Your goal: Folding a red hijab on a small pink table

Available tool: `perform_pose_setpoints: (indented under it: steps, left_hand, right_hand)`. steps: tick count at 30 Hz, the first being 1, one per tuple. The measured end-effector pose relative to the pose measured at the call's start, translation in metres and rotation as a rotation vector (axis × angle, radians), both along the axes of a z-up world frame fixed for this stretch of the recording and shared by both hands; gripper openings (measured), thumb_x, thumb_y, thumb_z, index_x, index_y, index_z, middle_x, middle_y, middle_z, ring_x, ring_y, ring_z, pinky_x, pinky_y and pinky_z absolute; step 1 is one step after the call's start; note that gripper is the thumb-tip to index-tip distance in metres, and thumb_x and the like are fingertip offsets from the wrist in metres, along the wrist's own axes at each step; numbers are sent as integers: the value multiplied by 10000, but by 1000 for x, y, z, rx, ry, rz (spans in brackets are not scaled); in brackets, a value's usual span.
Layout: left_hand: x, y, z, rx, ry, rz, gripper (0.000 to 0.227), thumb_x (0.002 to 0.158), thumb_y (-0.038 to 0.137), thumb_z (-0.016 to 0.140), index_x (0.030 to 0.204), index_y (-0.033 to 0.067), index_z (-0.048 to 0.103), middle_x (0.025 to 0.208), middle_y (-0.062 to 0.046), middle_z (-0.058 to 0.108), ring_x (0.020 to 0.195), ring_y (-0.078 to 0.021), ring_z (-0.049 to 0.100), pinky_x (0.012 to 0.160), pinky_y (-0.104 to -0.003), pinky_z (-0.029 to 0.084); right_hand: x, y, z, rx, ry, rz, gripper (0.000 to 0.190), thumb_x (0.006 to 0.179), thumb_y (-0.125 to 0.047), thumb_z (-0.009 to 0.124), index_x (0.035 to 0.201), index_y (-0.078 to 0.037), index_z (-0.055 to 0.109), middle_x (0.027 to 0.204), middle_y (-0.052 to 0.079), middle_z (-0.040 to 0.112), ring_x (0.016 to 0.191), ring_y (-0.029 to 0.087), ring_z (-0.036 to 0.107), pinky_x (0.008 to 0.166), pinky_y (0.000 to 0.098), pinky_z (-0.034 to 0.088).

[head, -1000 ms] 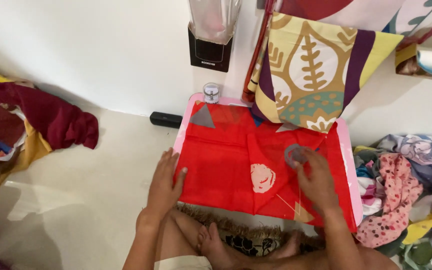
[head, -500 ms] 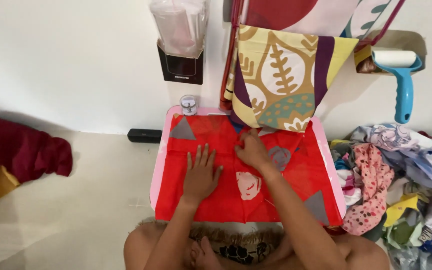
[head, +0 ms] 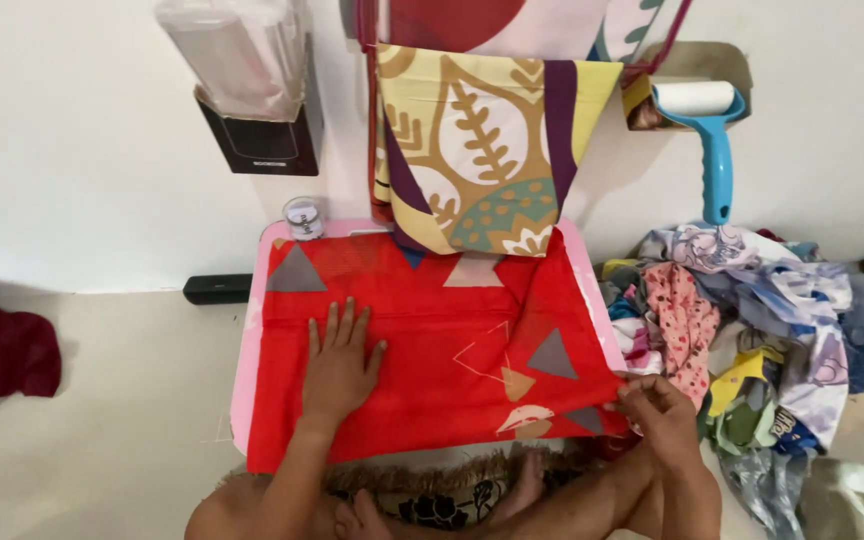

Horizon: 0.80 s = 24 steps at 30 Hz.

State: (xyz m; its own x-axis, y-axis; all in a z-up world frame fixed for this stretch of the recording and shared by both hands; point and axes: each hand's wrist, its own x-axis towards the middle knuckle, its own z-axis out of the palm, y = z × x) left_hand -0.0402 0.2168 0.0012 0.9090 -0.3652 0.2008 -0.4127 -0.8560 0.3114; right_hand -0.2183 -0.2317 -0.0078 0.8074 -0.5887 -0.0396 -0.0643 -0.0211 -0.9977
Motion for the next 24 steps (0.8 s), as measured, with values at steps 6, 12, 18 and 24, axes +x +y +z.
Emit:
perform_pose_setpoints:
  steps: [6,12,18,24]
  left_hand:
    - [-4,0,5,-36,26,-12,678,1043,527,359,1581,114,355,1694,-120,239,1581,-326,132,1245,-579,57]
    - [-4,-2,10,-59,83,2,676,1030,526,372,1584,140,350,1703,-92,222,1589,-301,109,1252,-562,36]
    - [-3,-2,9,-23,90,11,694,1019,541,367,1597,158,330,1704,-85,224,1586,-297,129,1255,-554,51]
    - [-2,-1,-3,-26,16,20,674,1013,519,393,1581,158,370,1698,-82,263,1584,-298,166,1254,-564,79]
  right_hand:
    - [-4,31,18,104,157,11,178,878,-30,779,904,2,606,843,200,716,646,334,743,671,414,650]
    - [-20,25,10,-12,91,-55,154,844,65,768,927,5,652,749,152,705,607,246,715,598,306,599]
    - [-42,31,13,-21,95,-93,103,861,43,751,920,7,676,787,116,673,659,199,656,649,312,615]
    - [-51,32,1,18,145,-99,54,887,56,698,917,27,664,852,154,715,674,228,659,607,333,577]
